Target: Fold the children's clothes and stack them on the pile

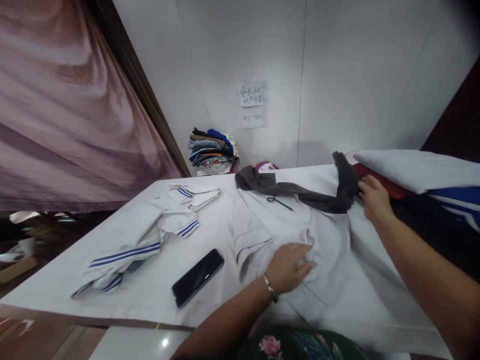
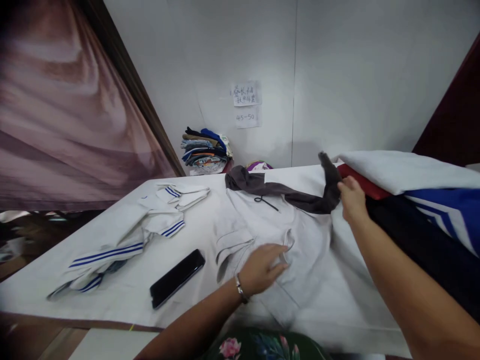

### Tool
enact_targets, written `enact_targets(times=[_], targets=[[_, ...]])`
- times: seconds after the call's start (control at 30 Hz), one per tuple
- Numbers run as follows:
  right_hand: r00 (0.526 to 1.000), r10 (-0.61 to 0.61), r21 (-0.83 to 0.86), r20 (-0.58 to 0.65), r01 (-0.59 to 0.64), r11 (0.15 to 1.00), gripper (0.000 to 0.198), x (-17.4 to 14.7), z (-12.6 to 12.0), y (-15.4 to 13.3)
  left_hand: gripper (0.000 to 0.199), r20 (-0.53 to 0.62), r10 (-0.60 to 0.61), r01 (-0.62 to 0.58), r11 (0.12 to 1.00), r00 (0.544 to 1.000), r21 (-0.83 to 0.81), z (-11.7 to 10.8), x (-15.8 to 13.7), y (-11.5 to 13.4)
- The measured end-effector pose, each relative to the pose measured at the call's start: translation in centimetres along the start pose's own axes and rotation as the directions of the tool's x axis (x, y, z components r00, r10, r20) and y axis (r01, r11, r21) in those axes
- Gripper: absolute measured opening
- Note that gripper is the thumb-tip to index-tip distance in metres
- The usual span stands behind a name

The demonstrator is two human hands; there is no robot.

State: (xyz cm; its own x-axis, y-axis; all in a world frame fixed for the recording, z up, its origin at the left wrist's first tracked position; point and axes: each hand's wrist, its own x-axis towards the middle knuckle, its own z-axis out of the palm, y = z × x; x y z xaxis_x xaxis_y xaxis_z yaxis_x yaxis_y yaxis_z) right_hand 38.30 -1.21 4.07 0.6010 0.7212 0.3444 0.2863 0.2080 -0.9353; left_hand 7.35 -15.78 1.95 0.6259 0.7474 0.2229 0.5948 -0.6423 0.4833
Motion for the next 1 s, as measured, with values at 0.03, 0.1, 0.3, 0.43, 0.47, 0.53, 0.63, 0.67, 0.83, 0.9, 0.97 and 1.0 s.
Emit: enact_targets(times=[0.03, 0.1, 0.3, 0.43, 0.47, 0.53, 0.63, 0.67, 0.83, 0.9, 0.97, 1.0], targets=[[0.998, 0.036, 0.019, 0.048, -0.037, 0.999, 0.050, -1.8, 0.0, 1.2, 0.038, -0.043, -0.067, 0.070, 0.995, 0.997, 0.070, -0.8, -0.3, -1.2], [0.977, 0.054, -0.035, 0.208, -0.048, 0.998, 0.044, -5.0, 0.2, 3.1, 0.041, -0.113, -0.224, 0.244, 0.944, 0.968, 0.221, -2.0, -0.7, -3.6], [0.762, -0.101, -0.305, 0.640, 0.373, 0.876, 0.045, -9.0, 1.4, 6.1, 0.050, -0.083, -0.578, 0.552, 0.714, 0.812, 0.431, -2.7, -1.5, -8.2], [0.652, 0.028, -0.502, 0.758, 0.556, 0.663, 0.049, -9.0, 1.5, 7.9, 0.026, -0.053, -0.601, 0.561, 0.707, 0.798, 0.431, -2.9, -1.3, -9.1], [0.656, 0.049, -0.533, 0.753, 0.565, 0.630, 0.049, -8.9, 1.4, 8.3, 0.020, -0.061, -0.597, 0.566, 0.716, 0.800, 0.407, -3.4, -1.3, -9.5], [0.665, 0.049, -0.550, 0.745, 0.572, 0.608, 0.051, -8.9, 0.8, 9.2, 0.014, -0.105, -0.604, 0.598, 0.721, 0.790, 0.350, -5.3, -1.6, -10.5], [0.667, 0.024, -0.530, 0.745, 0.569, 0.630, 0.053, -9.0, -0.2, 9.9, 0.025, -0.291, -0.688, 0.747, 0.616, 0.665, 0.249, -9.9, -3.8, -12.9], [0.669, 0.018, -0.521, 0.743, 0.562, 0.642, 0.053, -9.0, -0.5, 10.0, 0.029, -0.425, -0.735, 0.838, 0.531, 0.528, 0.123, -11.6, -5.0, -13.8], [0.659, 0.046, -0.475, 0.750, 0.490, 0.731, 0.044, -8.9, -1.1, 8.1, 0.033, -0.564, -0.792, 0.921, 0.367, 0.234, -0.133, -15.6, -11.1, -16.7], [0.661, 0.056, -0.466, 0.748, 0.463, 0.754, 0.044, -8.6, -0.5, 6.7, 0.029, -0.503, -0.827, 0.952, 0.304, 0.251, -0.026, -15.3, -12.4, -16.9], [0.672, 0.019, -0.450, 0.740, 0.474, 0.757, 0.044, -8.0, 0.6, 5.3, 0.029, -0.473, -0.844, 0.966, 0.249, 0.253, 0.072, -14.7, -12.6, -16.8], [0.675, -0.025, -0.432, 0.738, 0.499, 0.751, 0.043, -7.7, 1.5, 4.7, 0.033, -0.469, -0.843, 0.964, 0.245, 0.264, 0.102, -14.6, -12.3, -16.8]])
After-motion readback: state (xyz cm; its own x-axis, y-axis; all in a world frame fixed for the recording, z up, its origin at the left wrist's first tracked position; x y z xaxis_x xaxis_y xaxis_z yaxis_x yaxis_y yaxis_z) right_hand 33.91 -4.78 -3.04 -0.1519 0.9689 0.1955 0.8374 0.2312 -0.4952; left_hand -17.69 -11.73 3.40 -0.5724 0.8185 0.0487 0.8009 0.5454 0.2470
